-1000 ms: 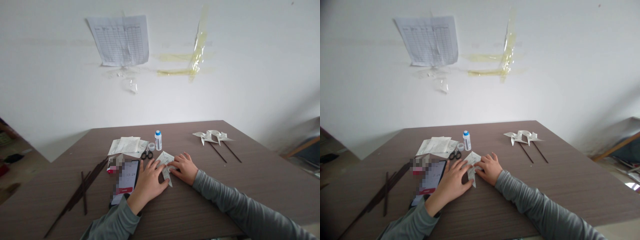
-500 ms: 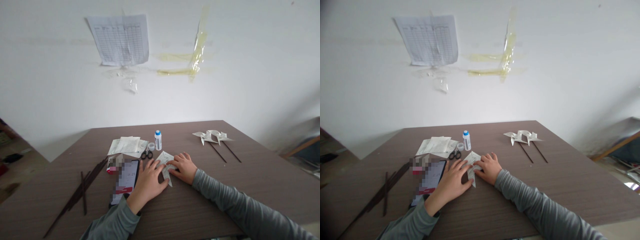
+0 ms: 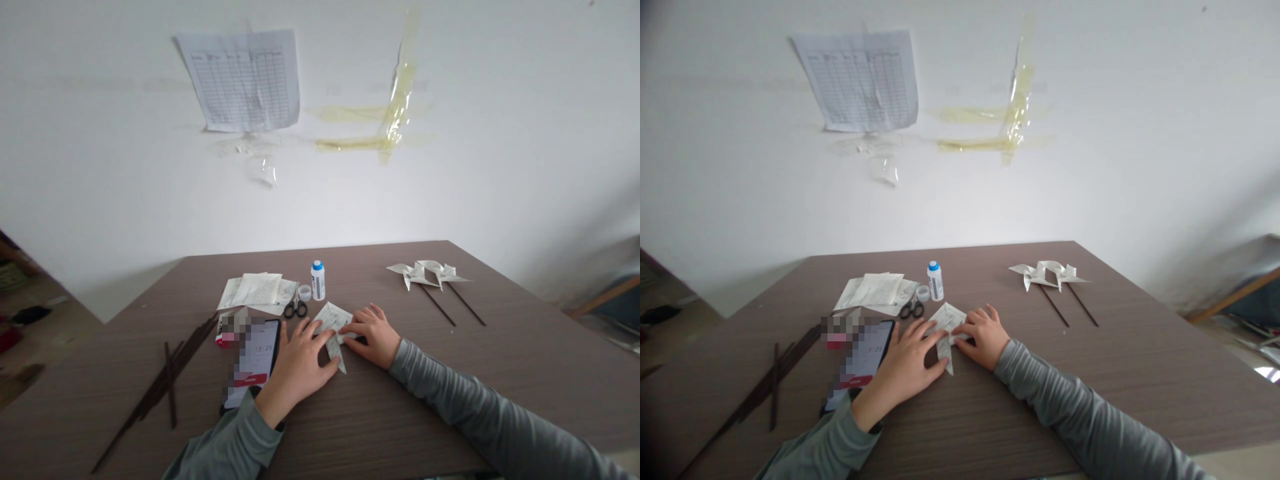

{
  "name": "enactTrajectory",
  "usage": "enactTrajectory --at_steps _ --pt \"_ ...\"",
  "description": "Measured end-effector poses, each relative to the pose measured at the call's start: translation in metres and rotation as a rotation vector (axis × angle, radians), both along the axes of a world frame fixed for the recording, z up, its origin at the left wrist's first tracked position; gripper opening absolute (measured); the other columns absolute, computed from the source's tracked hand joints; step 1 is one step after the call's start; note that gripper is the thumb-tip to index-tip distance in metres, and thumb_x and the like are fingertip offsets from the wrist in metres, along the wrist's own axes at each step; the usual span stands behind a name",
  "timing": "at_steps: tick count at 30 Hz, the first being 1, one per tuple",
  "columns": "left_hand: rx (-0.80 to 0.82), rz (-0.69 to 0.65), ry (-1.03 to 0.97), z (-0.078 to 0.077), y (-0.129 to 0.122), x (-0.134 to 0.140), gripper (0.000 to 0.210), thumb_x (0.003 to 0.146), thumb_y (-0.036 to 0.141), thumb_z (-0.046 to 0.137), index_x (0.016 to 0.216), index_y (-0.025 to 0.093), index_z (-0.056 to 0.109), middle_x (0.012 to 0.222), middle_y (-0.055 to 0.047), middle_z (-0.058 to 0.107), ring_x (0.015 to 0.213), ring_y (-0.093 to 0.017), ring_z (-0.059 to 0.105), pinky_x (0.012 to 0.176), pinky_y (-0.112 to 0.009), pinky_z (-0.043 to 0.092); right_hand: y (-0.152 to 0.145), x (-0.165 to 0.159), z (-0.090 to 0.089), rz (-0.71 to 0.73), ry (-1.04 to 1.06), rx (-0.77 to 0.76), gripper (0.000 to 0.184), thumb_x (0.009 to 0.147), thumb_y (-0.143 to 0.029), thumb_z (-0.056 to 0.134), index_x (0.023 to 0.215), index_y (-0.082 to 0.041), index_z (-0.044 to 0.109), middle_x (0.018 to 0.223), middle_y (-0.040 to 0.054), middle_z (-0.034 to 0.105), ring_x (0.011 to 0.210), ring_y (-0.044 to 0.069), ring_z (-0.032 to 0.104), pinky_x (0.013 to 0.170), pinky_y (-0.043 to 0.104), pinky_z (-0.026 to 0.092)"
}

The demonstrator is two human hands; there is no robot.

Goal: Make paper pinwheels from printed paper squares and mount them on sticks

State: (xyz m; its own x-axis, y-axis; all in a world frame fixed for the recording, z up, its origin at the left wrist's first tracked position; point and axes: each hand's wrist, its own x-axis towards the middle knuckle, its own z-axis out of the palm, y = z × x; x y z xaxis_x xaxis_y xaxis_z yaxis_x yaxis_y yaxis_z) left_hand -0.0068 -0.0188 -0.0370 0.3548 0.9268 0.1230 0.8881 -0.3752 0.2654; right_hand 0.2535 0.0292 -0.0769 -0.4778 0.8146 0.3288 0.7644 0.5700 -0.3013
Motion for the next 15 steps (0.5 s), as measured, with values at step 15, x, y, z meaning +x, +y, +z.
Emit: enactTrajectory --at_steps 15 --pt "-0.044 0.04 0.036 0.017 -0.006 0.006 0.057 0.11 0.044 0.093 0.167 0.035 0.091 0.189 -0.017 0.077 0.186 -0.056 0.059 0.155 -0.095 0.036 0.001 0.0 -0.003 -0.008 0.027 0.058 0.022 0.12 -0.035 0.085 0.13 -0.042 0.103 0.112 0.0086 0.094 0.115 0.035 0.09 0.145 0.074 0.058"
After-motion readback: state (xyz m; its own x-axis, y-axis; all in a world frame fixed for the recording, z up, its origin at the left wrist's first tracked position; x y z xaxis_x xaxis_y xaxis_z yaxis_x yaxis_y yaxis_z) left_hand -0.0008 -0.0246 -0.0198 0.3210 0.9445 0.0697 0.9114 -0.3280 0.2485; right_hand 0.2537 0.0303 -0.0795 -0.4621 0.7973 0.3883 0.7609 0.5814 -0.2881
